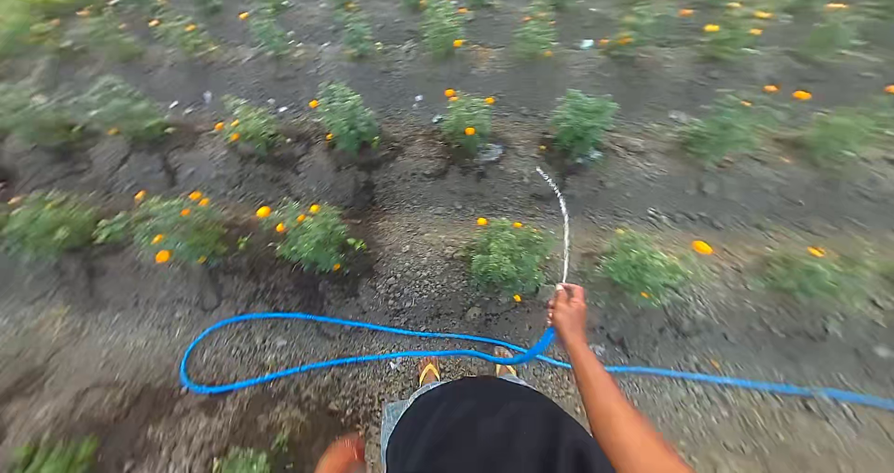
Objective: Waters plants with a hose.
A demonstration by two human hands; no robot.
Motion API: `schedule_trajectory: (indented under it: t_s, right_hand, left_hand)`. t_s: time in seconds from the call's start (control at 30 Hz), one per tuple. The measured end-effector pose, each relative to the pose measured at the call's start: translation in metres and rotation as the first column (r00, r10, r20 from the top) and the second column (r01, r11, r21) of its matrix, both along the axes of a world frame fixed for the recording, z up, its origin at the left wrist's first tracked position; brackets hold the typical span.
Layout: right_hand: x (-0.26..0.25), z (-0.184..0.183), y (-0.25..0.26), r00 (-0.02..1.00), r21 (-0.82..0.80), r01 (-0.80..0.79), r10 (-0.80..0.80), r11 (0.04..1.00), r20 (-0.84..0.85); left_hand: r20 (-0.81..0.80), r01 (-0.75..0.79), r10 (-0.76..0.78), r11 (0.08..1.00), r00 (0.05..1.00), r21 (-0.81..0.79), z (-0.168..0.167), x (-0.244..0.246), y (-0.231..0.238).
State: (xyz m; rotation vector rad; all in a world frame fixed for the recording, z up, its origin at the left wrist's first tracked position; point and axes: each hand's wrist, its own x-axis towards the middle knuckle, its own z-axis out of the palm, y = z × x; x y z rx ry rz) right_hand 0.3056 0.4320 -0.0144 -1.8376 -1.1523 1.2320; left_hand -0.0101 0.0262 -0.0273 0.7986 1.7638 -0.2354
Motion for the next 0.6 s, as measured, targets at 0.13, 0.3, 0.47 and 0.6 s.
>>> schedule_trajectory:
  t_s: [0.13,0.3,0.47,0.6]
  right_hand:
    - [-0.007,0.005,0.022,0.992,-0.003,-0.123,0.123,0.992,0.031]
    - [-0.028,0.017,0.062,0.917,-0.033,-0.379,0.371,0.925,-0.144]
    - [-0.036,0.05,0.088,0.724,-0.099,-0.669,0.616,0.736,-0.311]
    - [-0.04,0.08,0.09,0.501,-0.05,-0.856,0.803,0.514,-0.322]
  left_hand:
    - [0.019,-0.009,0.007,0.995,1.0,0.097,-0.017,-0.002,0.133]
    - [0.162,-0.075,0.005,0.901,0.987,0.427,-0.018,0.107,0.259]
    - [0.265,-0.245,0.106,0.78,0.958,0.576,-0.057,0.239,0.321]
    - [0.289,-0.499,0.421,0.57,0.86,0.653,-0.065,0.307,0.321]
